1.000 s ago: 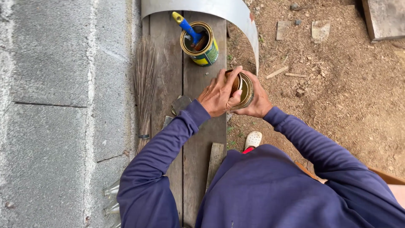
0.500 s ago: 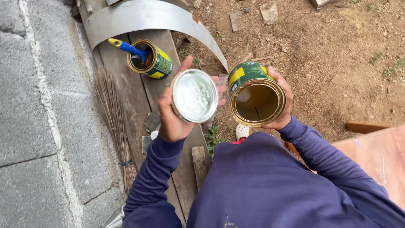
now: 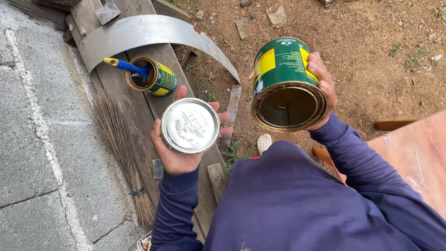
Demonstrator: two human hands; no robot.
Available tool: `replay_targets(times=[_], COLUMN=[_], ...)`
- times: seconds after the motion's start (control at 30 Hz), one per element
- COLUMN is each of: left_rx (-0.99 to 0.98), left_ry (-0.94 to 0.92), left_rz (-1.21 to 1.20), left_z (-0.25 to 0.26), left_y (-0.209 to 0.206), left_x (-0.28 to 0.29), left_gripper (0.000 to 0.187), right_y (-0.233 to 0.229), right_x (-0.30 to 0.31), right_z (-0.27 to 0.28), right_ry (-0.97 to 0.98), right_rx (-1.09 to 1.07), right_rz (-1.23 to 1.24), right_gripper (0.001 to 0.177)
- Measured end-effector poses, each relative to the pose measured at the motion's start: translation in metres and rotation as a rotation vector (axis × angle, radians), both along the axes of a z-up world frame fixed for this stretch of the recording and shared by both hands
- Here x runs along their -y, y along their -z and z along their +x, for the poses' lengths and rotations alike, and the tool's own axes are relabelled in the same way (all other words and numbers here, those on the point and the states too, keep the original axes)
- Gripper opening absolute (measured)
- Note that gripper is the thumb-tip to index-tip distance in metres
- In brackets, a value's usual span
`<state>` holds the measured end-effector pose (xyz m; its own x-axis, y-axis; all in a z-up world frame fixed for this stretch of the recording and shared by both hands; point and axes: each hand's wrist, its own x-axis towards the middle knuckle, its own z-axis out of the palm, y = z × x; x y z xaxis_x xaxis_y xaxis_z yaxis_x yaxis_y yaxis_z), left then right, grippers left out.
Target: Stirring and mixing paint in a can with a brush and preparing to paint a wooden surface.
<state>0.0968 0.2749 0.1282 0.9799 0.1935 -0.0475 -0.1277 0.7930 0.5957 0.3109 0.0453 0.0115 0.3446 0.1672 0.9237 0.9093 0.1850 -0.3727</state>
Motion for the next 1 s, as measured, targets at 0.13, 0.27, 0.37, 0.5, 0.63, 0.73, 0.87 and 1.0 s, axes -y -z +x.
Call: replay_targets(times=[0.13, 0.27, 0.37, 0.5, 0.63, 0.73, 0.87, 1.0], left_rx=[0.007, -0.001, -0.015, -0.016, -0.026, -0.025, -0.037, -0.029], left_ry=[0.015, 0.036, 0.045, 0.064, 0.077, 0.084, 0.079, 0.063], left_rz=[-0.061, -0.098, -0.119, -0.165, -0.185, -0.198, -0.2, -0.199], left_z=[-0.002, 0.002, 0.005, 0.01, 0.013, 0.015, 0.015, 0.016], left_y=[0.007, 0.015, 0.019, 0.025, 0.027, 0.03, 0.033, 0.039], left_x=[0.005, 0.009, 0.013, 0.016, 0.021, 0.024, 0.026, 0.026], left_gripper=[0.088, 0.086, 0.085, 0.084, 0.085, 0.085, 0.086, 0.085], right_y=[0.019, 0.002, -0.001, 0.008, 0.007, 0.002, -0.004, 0.009], right_x=[0.01, 0.02, 0.028, 0.04, 0.049, 0.05, 0.051, 0.059], right_z=[0.005, 0.001, 0.001, 0.002, -0.001, -0.001, -0.008, -0.018], right_ry=[0.015, 0.077, 0.125, 0.2, 0.186, 0.173, 0.107, -0.055], right_rx=[-0.006, -0.063, 0.004, 0.053, 0.069, 0.061, -0.045, -0.31], right_rz=[0.055, 0.015, -0.03, -0.07, -0.126, -0.155, -0.162, -0.199], right_gripper=[0.105, 0.102, 0.103, 0.1, 0.099, 0.101, 0.114, 0.128])
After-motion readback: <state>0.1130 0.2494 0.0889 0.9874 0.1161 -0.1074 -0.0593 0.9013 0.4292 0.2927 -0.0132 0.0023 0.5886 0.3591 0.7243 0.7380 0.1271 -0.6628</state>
